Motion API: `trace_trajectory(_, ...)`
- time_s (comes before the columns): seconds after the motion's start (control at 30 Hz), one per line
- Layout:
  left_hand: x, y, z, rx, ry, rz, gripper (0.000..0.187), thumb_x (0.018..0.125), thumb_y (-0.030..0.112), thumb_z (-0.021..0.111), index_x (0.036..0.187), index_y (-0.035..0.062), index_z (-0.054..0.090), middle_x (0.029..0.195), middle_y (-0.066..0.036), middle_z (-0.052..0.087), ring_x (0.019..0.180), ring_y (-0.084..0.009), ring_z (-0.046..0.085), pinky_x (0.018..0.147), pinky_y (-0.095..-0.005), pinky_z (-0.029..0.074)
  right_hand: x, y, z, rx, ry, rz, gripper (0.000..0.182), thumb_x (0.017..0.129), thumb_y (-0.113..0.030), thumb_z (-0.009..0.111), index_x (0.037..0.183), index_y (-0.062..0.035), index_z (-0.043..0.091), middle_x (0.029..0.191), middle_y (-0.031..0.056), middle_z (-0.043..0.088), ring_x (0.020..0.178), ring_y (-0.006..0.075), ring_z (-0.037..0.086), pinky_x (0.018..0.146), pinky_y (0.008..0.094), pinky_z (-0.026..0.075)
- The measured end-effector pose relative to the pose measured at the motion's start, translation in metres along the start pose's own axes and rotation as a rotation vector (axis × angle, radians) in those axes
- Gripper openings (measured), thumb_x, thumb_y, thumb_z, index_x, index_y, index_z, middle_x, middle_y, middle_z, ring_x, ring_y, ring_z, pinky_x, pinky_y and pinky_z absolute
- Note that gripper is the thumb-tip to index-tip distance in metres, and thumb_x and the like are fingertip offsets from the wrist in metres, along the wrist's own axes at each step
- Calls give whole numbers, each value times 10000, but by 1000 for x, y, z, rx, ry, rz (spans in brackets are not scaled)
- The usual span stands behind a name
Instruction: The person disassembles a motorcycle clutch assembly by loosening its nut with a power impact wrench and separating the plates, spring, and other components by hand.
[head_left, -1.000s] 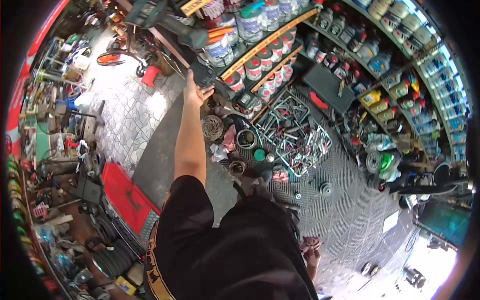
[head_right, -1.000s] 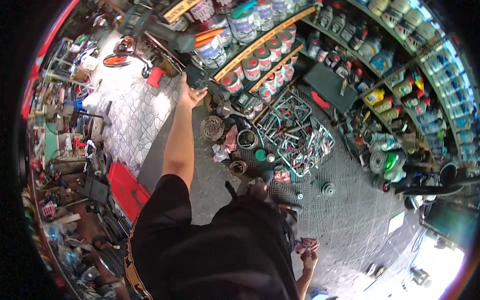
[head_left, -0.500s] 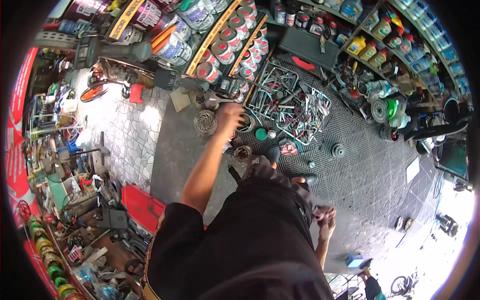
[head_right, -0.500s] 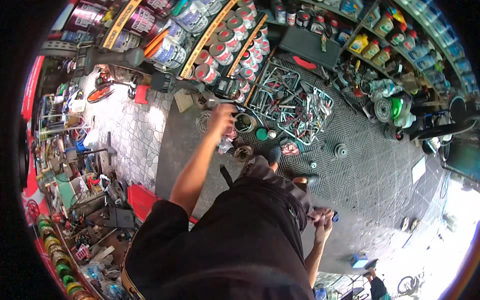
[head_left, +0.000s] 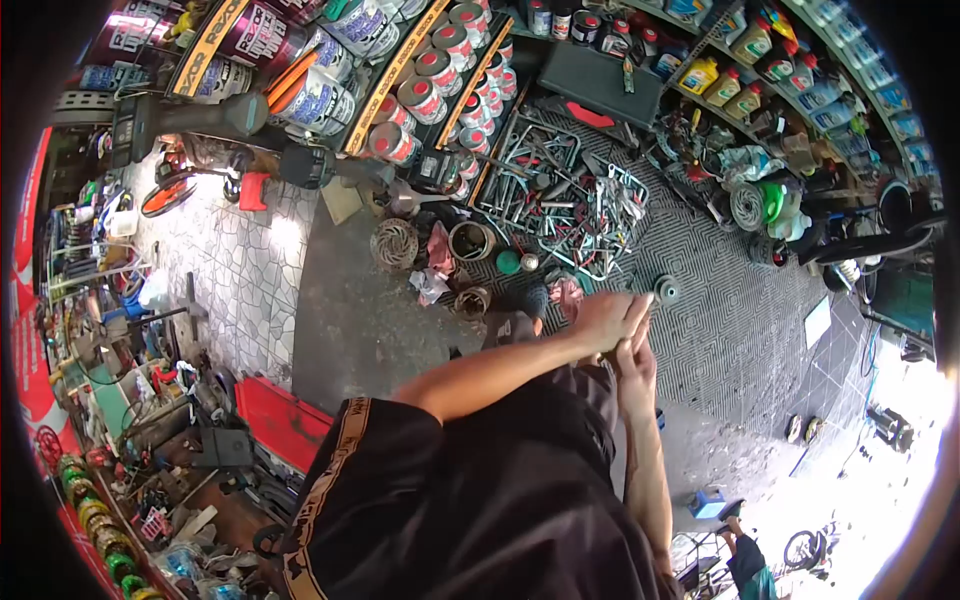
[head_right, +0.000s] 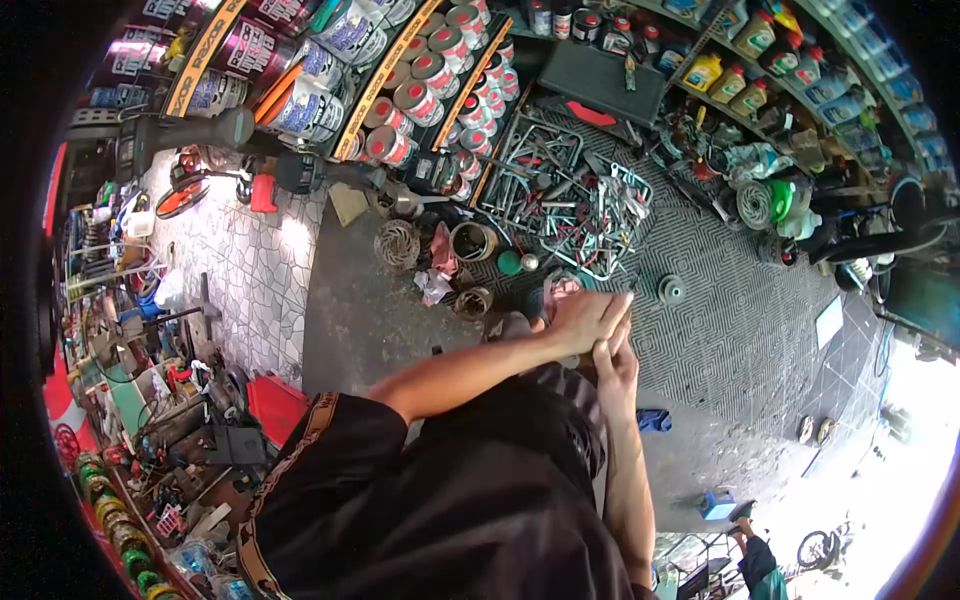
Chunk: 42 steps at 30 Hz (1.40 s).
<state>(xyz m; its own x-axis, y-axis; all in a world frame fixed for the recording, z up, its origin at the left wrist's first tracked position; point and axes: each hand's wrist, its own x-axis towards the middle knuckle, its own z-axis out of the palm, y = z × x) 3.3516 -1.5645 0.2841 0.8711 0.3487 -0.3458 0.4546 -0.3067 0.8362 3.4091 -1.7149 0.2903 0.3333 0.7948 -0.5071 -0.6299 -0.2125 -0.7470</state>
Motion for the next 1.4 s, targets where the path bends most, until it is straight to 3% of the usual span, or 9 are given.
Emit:
trace_trajectory(0.17,10,-159,7,-915,263,-143,345,969,323,549,1126,20,601,1155,-143,621,1061,-261,640,839,-356,574,-36,25,-50,-78,201,24,446,1043,-271,517,1406,-18,459,1331,58,541,1242,167,504,1074,334,373)
trace_trajectory(0.27,-8,-324,-64,-1667,772,-202,436,906,505,664,1070,106,597,1092,-85,624,1019,-292,628,918,-574,526,-90,30,-73,-91,424,88,501,1057,-320,467,1473,-48,400,1389,93,514,1254,221,526,1073,387,405)
trace_trajectory(0.37,-3,-404,-140,-1573,1184,-682,502,833,586,718,1006,130,602,886,-70,659,864,-296,668,852,-578,538,-201,91,-152,96,1024,407,465,1021,-327,551,1409,-76,501,1254,57,612,1082,160,609,868,308,505)
trace_trajectory(0.47,12,-434,-171,-1704,1203,-461,534,814,524,764,1075,84,611,1130,-159,675,1077,-368,641,936,-530,548,-271,107,-161,158,1173,558,786,789,-340,810,1408,-46,424,1177,196,658,1105,284,645,839,396,549)
trace_trajectory(0.57,14,-511,-178,-1845,1108,-344,579,829,451,774,1229,70,600,1197,-150,657,1109,-378,622,1001,-527,524,-325,114,-155,-252,772,936,328,1011,-325,583,1176,-49,651,980,7,643,923,104,592,765,271,475)
trace_trajectory(0.67,18,-484,-180,-1671,1179,-233,521,834,377,790,1213,64,617,1181,-96,685,1004,-302,672,868,-473,590,-309,106,-164,-768,605,1225,205,953,-230,642,977,-38,708,808,-64,622,751,56,533,668,256,448)
trace_trajectory(0.97,9,-514,-195,-1504,1222,-291,546,861,478,731,1202,62,635,1082,-74,709,901,-246,678,676,-349,583,-245,74,-196,-506,700,894,217,947,-229,640,929,-16,677,830,-94,573,763,49,490,648,277,455)
trace_trajectory(1.13,3,-451,-215,-1528,827,-146,494,897,412,714,1213,47,610,1114,-83,685,978,-227,653,722,-345,566,-289,126,-227,-583,639,881,398,998,-400,570,958,-26,701,805,-31,643,774,59,536,665,274,446)
trace_trajectory(1.4,48,-299,-104,-1131,939,-352,372,953,279,668,1233,49,582,1202,-89,640,1037,-230,624,819,-387,545,-223,112,-340,-1378,297,860,433,984,-373,493,782,-30,666,783,227,673,806,387,681,646,482,516)
